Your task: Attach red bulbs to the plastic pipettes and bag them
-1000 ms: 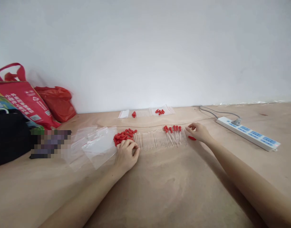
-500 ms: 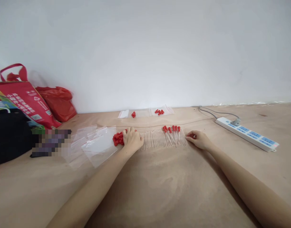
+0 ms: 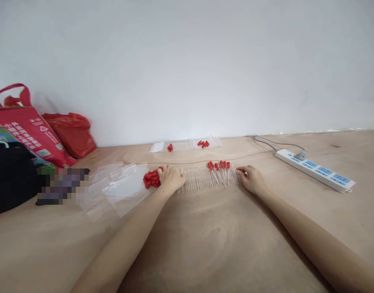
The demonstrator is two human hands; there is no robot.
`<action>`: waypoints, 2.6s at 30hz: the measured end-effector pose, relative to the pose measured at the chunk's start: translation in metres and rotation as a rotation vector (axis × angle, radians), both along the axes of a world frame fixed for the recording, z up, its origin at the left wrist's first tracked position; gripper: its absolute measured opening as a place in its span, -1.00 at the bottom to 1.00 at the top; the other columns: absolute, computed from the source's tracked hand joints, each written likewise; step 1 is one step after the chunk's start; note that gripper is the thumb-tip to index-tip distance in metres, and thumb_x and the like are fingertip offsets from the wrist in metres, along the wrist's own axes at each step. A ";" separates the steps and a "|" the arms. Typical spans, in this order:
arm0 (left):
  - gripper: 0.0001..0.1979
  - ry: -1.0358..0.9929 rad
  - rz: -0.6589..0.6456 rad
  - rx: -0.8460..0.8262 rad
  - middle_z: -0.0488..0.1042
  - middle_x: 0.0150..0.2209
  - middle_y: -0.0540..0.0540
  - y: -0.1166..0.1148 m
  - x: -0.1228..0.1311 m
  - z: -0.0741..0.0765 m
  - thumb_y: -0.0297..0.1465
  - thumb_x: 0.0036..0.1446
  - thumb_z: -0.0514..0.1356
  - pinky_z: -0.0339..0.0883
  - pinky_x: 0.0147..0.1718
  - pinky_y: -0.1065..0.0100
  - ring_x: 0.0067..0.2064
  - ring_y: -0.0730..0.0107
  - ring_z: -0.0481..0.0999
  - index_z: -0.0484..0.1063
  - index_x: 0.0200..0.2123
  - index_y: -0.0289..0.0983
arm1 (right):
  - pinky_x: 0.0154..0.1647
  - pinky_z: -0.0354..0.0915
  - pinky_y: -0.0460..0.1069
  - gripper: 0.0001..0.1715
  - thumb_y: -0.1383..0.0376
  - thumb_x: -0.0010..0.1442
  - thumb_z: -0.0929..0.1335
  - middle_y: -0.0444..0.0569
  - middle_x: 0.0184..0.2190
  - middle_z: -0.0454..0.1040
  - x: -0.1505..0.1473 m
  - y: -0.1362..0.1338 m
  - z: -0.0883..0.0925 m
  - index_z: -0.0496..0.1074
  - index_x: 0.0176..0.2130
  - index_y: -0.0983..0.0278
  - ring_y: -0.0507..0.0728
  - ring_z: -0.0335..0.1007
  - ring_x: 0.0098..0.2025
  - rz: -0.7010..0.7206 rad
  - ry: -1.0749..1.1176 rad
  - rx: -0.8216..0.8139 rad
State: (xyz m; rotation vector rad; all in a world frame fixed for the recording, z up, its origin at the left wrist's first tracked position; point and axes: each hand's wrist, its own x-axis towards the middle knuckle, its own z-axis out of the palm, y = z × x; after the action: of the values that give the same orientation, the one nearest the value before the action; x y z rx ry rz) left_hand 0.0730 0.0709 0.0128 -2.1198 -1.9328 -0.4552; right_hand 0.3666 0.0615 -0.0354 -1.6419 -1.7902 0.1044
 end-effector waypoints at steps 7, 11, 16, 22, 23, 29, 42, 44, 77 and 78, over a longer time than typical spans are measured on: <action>-0.83 -0.153 -0.433 0.070 0.39 -0.44 -0.08 -0.037 -0.022 0.010 -0.39 0.17 -0.05 0.24 -0.37 0.30 -0.38 0.30 0.37 0.28 -0.39 -0.29 | -0.36 0.25 -0.03 -0.74 0.18 0.18 0.16 0.00 -0.37 0.40 -0.040 -0.014 0.007 0.31 -0.29 0.26 0.08 0.31 -0.38 0.187 0.250 0.178; -0.80 -0.188 -0.631 0.143 0.40 -0.46 -0.07 -0.052 -0.041 -0.006 -0.36 0.21 -0.08 0.24 -0.35 0.29 -0.40 0.30 0.37 0.26 -0.38 -0.27 | -0.32 0.27 -0.01 -0.79 0.23 0.19 0.18 0.00 -0.37 0.40 -0.079 -0.020 0.016 0.31 -0.25 0.25 0.08 0.33 -0.35 0.445 0.271 0.216; -0.81 -0.224 -0.648 0.158 0.45 -0.41 -0.07 -0.057 -0.048 -0.025 -0.38 0.22 -0.06 0.21 -0.27 0.28 -0.32 0.32 0.41 0.32 -0.29 -0.26 | -0.26 0.28 0.01 -0.82 0.30 0.18 0.20 0.01 -0.37 0.37 -0.121 -0.024 0.017 0.35 -0.25 0.27 0.09 0.32 -0.29 0.624 0.212 0.243; -0.81 -0.233 -0.658 0.162 0.45 -0.41 -0.06 -0.058 -0.046 -0.027 -0.40 0.22 -0.05 0.20 -0.26 0.29 -0.32 0.33 0.38 0.35 -0.31 -0.26 | -0.26 0.29 -0.02 -0.79 0.33 0.17 0.23 -0.01 -0.34 0.35 -0.132 -0.031 0.007 0.39 -0.21 0.24 0.06 0.33 -0.29 0.661 0.272 0.219; -0.81 -0.228 -0.667 0.163 0.45 -0.40 -0.06 -0.058 -0.046 -0.026 -0.40 0.22 -0.05 0.19 -0.26 0.29 -0.33 0.34 0.38 0.35 -0.31 -0.26 | -0.26 0.29 -0.03 -0.79 0.33 0.17 0.23 -0.01 -0.34 0.35 -0.132 -0.032 0.006 0.40 -0.21 0.24 0.06 0.33 -0.30 0.668 0.273 0.211; -0.79 -0.210 -0.699 0.177 0.46 -0.39 -0.05 -0.058 -0.046 -0.027 -0.39 0.23 -0.05 0.18 -0.26 0.29 -0.34 0.36 0.38 0.36 -0.31 -0.27 | -0.26 0.30 -0.04 -0.77 0.33 0.18 0.23 -0.02 -0.35 0.36 -0.134 -0.039 0.009 0.41 -0.18 0.24 0.04 0.32 -0.31 0.750 0.237 0.174; -0.79 -0.182 -0.781 0.208 0.45 -0.45 -0.03 -0.057 -0.047 -0.032 -0.42 0.23 -0.03 0.12 -0.29 0.30 -0.41 0.42 0.31 0.40 -0.24 -0.24 | -0.30 0.31 -0.06 -0.79 0.31 0.18 0.23 0.00 -0.36 0.42 -0.134 -0.041 0.010 0.42 -0.23 0.27 0.04 0.35 -0.33 0.788 0.214 0.163; -0.78 -0.184 -0.790 0.198 0.44 -0.45 -0.02 -0.058 -0.046 -0.033 -0.42 0.23 -0.03 0.11 -0.30 0.32 -0.42 0.43 0.31 0.40 -0.24 -0.24 | -0.30 0.31 -0.07 -0.78 0.31 0.19 0.22 0.00 -0.37 0.42 -0.134 -0.041 0.009 0.43 -0.24 0.27 0.04 0.35 -0.34 0.795 0.210 0.175; -0.81 -0.267 -0.750 0.238 0.47 -0.46 -0.01 -0.064 -0.033 -0.035 -0.39 0.21 -0.02 0.09 -0.28 0.30 -0.43 0.45 0.39 0.37 -0.24 -0.26 | -0.31 0.23 -0.06 -0.72 0.21 0.20 0.20 -0.01 -0.42 0.40 -0.138 -0.036 0.015 0.43 -0.30 0.29 0.05 0.30 -0.35 0.824 0.192 0.109; -0.81 -0.288 -0.750 0.232 0.48 -0.43 -0.02 -0.064 -0.034 -0.034 -0.36 0.21 -0.01 0.09 -0.25 0.29 -0.41 0.44 0.40 0.35 -0.19 -0.26 | -0.30 0.24 -0.06 -0.73 0.19 0.18 0.22 -0.02 -0.41 0.41 -0.139 -0.035 0.015 0.42 -0.28 0.28 0.04 0.31 -0.36 0.812 0.285 0.073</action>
State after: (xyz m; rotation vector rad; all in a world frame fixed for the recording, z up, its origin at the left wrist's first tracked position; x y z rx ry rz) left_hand 0.0395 0.0069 -0.0210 -2.6584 -1.0378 -1.1063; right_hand 0.2281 0.0267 -0.0202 -0.7166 -2.0815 0.5937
